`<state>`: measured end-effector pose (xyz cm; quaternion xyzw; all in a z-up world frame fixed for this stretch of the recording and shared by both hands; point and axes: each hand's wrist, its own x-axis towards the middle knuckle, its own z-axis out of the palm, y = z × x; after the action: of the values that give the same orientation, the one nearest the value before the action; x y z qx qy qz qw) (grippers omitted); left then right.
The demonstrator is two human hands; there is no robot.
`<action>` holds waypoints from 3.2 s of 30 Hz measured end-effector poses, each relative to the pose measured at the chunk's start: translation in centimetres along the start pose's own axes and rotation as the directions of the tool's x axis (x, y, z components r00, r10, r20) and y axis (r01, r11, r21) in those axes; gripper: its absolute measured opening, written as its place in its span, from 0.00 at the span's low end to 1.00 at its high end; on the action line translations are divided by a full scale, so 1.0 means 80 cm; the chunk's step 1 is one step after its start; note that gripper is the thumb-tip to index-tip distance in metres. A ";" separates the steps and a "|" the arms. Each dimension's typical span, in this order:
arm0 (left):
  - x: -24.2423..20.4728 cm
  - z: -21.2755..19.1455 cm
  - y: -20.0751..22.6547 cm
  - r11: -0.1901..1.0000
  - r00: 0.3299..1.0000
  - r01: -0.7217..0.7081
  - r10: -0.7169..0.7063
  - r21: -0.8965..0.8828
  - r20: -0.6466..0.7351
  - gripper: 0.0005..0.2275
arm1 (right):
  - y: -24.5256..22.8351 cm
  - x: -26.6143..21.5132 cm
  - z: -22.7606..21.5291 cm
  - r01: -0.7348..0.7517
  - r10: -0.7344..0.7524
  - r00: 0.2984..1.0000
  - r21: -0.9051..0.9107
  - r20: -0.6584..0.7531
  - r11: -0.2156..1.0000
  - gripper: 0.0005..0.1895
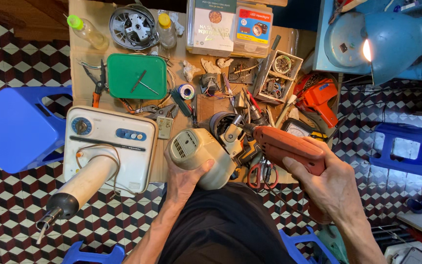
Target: The person uses a cordless drill to remove screws from a beige plastic housing of an electrical appliance. They repeatedly loosen and remove screws, reposition the housing, and continue drilling at different screw locations on the same unit.
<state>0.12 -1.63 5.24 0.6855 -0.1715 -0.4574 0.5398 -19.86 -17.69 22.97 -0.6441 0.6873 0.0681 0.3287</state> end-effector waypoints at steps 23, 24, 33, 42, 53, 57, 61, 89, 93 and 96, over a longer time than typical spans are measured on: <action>-0.001 0.002 -0.002 0.996 0.999 -0.053 0.052 0.077 0.011 0.49 | -0.019 0.005 -0.007 0.067 -0.063 0.997 -0.117 0.035 0.991 0.34; -0.002 0.004 -0.001 0.992 0.997 -0.076 0.076 0.099 0.003 0.49 | -0.024 0.006 -0.008 0.048 -0.041 0.998 -0.142 0.051 0.989 0.34; -0.007 0.010 0.008 0.975 0.992 -0.095 0.110 0.201 -0.061 0.49 | -0.082 0.009 -0.018 0.037 -0.014 0.996 -0.276 0.083 0.961 0.33; -0.006 0.007 0.010 0.978 0.997 -0.056 0.067 0.198 -0.049 0.50 | -0.096 0.008 -0.018 0.081 -0.069 0.996 -0.240 0.058 0.967 0.32; -0.006 0.008 0.008 0.974 0.997 -0.071 0.075 0.216 -0.010 0.51 | -0.103 0.010 -0.020 0.044 -0.018 0.996 -0.301 0.088 0.953 0.32; -0.008 0.010 0.009 0.982 0.997 -0.061 0.067 0.180 -0.025 0.50 | -0.111 0.009 -0.020 0.108 -0.090 0.993 -0.285 0.076 0.952 0.32; -0.009 0.010 0.012 0.978 0.996 -0.067 0.077 0.199 -0.043 0.49 | -0.121 0.009 -0.021 0.032 -0.004 0.996 -0.301 0.093 0.953 0.29; -0.009 0.009 0.011 0.971 0.996 -0.078 0.085 0.226 -0.024 0.51 | -0.135 0.003 -0.014 0.128 -0.108 0.991 -0.291 0.081 0.948 0.29; -0.009 0.008 0.011 0.975 0.997 -0.055 0.064 0.216 -0.034 0.50 | -0.135 0.000 -0.015 0.118 -0.098 0.992 -0.284 0.086 0.951 0.29; -0.008 0.009 0.011 0.973 0.997 -0.058 0.067 0.222 -0.036 0.50 | -0.137 0.001 -0.016 0.090 -0.066 0.993 -0.279 0.093 0.956 0.28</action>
<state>-0.56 -1.90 6.34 0.7451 -0.2310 -0.4035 0.4782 -10.15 -20.16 27.54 -0.7079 0.6302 0.1793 0.2638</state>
